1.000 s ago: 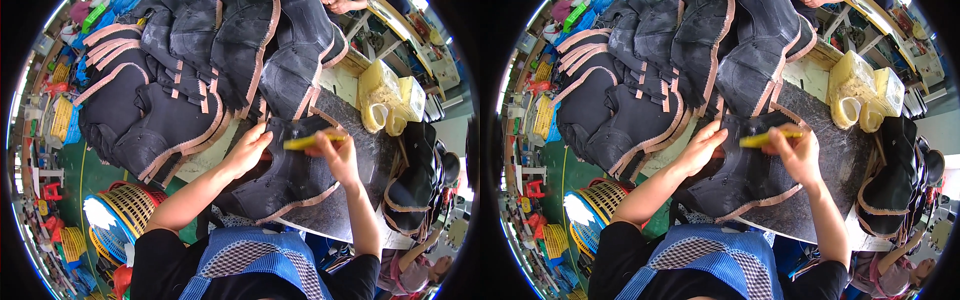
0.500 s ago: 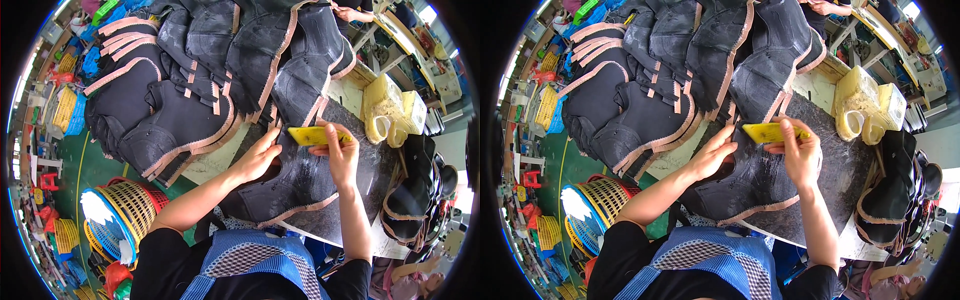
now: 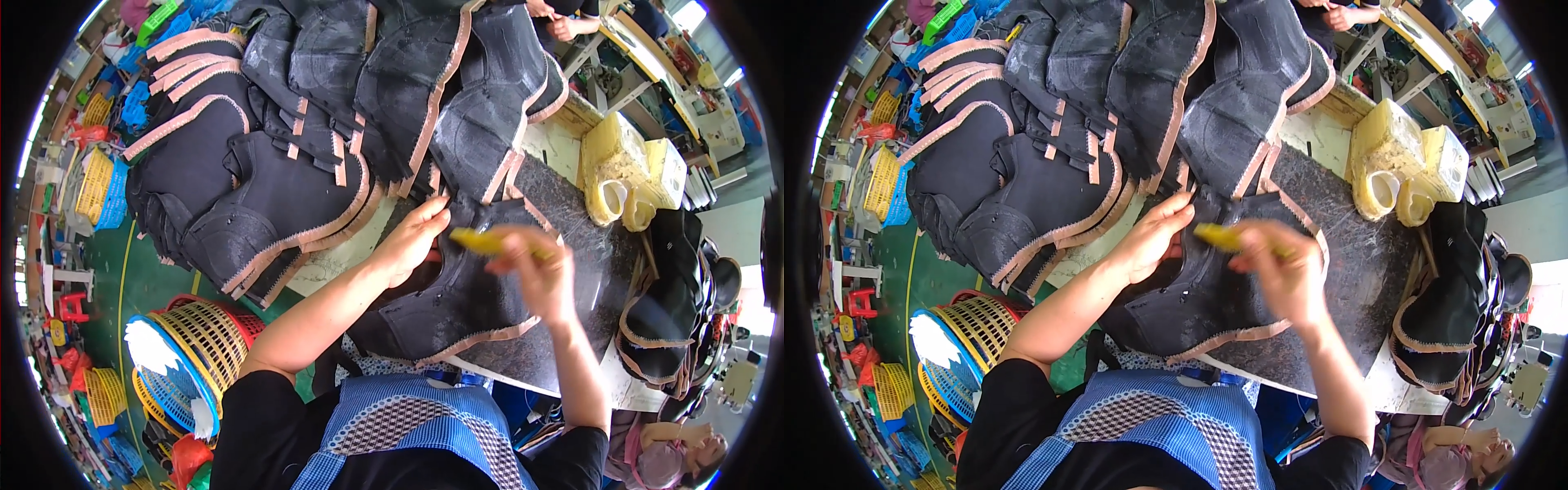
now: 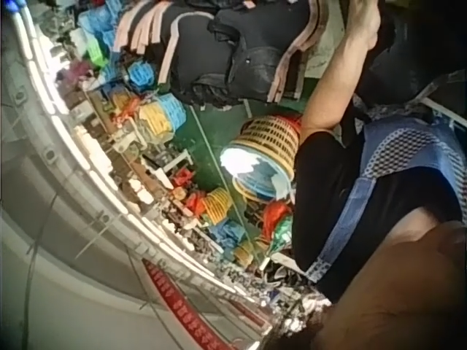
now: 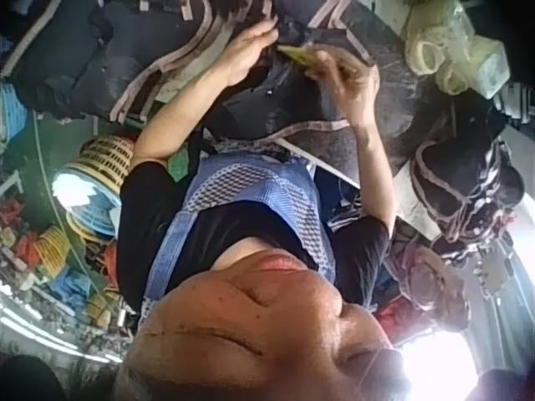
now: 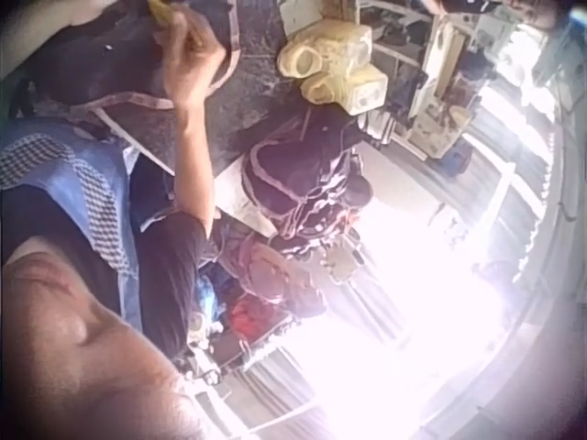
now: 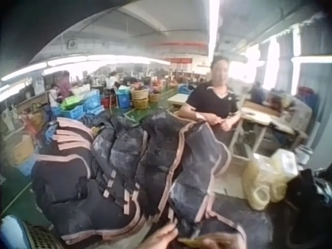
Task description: Applying glue to the edges of black shoe upper components using a small brush.
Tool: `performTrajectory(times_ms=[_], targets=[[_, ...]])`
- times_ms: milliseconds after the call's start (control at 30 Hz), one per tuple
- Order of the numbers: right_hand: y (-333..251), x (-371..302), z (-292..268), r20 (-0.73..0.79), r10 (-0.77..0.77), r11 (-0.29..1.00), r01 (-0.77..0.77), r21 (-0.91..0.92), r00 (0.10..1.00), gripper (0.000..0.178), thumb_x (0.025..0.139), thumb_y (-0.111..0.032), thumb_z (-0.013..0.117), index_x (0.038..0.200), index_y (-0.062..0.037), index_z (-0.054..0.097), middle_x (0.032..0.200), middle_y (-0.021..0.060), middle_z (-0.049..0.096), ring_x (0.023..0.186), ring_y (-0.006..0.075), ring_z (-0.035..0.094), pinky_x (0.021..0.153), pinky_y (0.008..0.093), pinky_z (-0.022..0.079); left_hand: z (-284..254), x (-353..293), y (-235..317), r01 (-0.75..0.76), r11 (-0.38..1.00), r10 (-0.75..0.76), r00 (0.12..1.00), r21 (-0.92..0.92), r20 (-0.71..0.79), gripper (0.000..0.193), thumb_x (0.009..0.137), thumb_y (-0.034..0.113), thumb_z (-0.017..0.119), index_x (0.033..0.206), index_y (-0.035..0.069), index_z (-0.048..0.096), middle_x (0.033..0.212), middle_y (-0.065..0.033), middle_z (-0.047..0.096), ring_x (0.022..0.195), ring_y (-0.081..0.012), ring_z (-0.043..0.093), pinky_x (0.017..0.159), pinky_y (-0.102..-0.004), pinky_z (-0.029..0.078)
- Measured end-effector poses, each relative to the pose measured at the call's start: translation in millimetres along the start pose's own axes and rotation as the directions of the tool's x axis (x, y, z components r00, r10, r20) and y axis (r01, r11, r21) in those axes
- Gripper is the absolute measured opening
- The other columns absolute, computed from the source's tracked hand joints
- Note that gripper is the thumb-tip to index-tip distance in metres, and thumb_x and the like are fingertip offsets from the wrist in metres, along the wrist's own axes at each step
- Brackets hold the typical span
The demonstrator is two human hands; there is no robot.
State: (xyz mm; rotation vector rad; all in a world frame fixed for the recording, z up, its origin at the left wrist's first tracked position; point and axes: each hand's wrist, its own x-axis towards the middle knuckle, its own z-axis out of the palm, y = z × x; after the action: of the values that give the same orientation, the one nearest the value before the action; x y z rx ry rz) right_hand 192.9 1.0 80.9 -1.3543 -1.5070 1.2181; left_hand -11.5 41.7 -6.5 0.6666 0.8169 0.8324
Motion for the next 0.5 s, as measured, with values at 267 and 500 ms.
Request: performTrajectory(times_ms=[267, 500], targets=[[-6.2, 4.4, -34.4, 0.039, -0.047, 0.994, 0.043, 0.096, 0.998, 0.018, 0.097, -0.014, 0.060, 0.098, 0.0020, 0.070, 0.084, 0.0113, 0.072, 0.072, 0.0144, 0.070, 0.066, 0.0276, 0.058, 9.0, -14.5, 14.3, 0.060, 0.995, -0.059, 0.998, -0.074, 0.019, 0.049, 0.104, 0.017, 0.047, 0.148, -0.002, 0.036, 0.141, -0.0068, 0.051, 0.125, -0.0128, 0.048, 0.106, -0.0284, 0.037], [17.8, 0.2, -33.5, 0.083, 0.112, 0.957, -0.085, -0.277, 0.990, 0.022, 0.088, -0.018, 0.068, 0.089, 0.0036, 0.066, 0.072, 0.0063, 0.066, 0.066, 0.0109, 0.063, 0.060, 0.0259, 0.051, 0.9, -7.9, 8.0, 0.060, 0.998, -0.060, 0.998, 0.030, -0.012, 0.032, 0.104, 0.018, 0.048, 0.136, 0.011, 0.051, 0.109, 0.0039, 0.065, 0.095, -0.0084, 0.064, 0.083, -0.0270, 0.054]])
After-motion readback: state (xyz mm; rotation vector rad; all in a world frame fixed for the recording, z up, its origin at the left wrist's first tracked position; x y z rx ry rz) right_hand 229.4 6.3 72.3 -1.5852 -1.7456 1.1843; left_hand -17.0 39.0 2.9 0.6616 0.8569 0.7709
